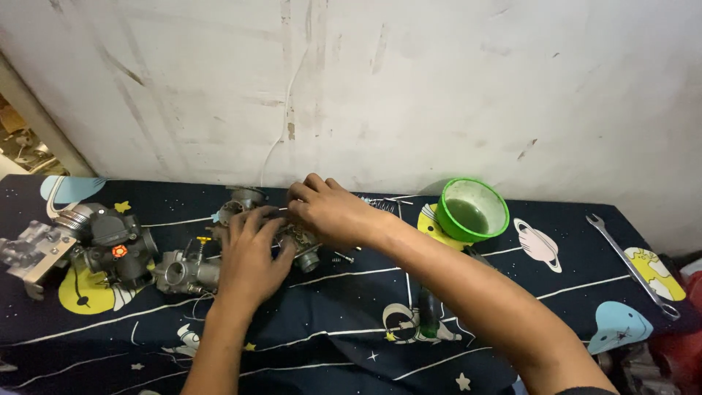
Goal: Disassembling and inspecting motorcycle carburetor components on a workbench using hand tools
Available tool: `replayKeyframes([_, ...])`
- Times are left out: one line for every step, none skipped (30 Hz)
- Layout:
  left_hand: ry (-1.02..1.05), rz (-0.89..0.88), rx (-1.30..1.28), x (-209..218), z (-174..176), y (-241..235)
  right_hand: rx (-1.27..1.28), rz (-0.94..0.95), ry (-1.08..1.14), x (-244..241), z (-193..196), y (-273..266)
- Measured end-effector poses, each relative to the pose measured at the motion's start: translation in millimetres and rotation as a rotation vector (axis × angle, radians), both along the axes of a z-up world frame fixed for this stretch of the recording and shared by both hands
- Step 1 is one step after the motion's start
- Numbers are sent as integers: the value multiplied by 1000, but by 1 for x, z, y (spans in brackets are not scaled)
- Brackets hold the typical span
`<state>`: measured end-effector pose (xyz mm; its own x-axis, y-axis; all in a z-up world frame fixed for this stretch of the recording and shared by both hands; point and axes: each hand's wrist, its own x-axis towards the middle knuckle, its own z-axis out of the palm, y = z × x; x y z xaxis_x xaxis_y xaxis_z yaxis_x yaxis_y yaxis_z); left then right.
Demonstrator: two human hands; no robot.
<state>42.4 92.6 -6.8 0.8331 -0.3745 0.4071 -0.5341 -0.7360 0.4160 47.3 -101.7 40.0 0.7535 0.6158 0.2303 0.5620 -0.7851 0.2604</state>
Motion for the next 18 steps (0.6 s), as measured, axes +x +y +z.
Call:
replayKeyframes([1,0,-1,-2,4,-1,-1,0,1,0,1,0])
replayKeyframes([23,5,4,-4,7,-1,-1,3,13,1,1,1])
replayKeyframes([46,9,9,-6,11,-2,-2,6,26,1,2,2])
replayKeyframes([45,8,8,-5,11,-2,-3,6,25,-1,5,3])
replayKeyframes([46,1,15,-4,11,-2,-15,24,3,-3,8,4])
replayKeyframes([47,-4,23,-4,10,-1,-27,43,-18,-5,11,6])
replayKeyframes([48,-4,23,-2,6,-1,-27,43,-17,-4,9,6])
replayKeyframes([50,-11,17,0,1,0,-18,45,-21,-2,7,5])
replayKeyframes([52,-18,10,3,-4,0,-10,47,-26,-1,6,4])
replayKeyframes([53,-16,10,1,-2,0,-11,49,-25,1,3,3])
replayKeyframes([58,-17,6,0,1,-1,-3,43,-15,3,1,2])
replayKeyframes([64,-19,3,-1,3,-1,5,36,-4,5,-2,0])
replayKeyframes([65,-18,2,-2,3,-1,5,37,-3,5,-2,1])
replayKeyframes([76,-24,-9,-2,4,-1,7,38,0,5,-2,1])
replayKeyframes([87,-31,-21,-3,5,-2,10,38,3,5,-3,1])
replayKeyframes([86,-31,-22,-2,6,-2,9,38,1,2,1,2])
replayKeyframes([98,-39,-30,-2,7,-2,-2,37,7,0,5,4])
replayKeyframes([114,-47,-36,-2,7,-2,-11,35,15,-3,8,5])
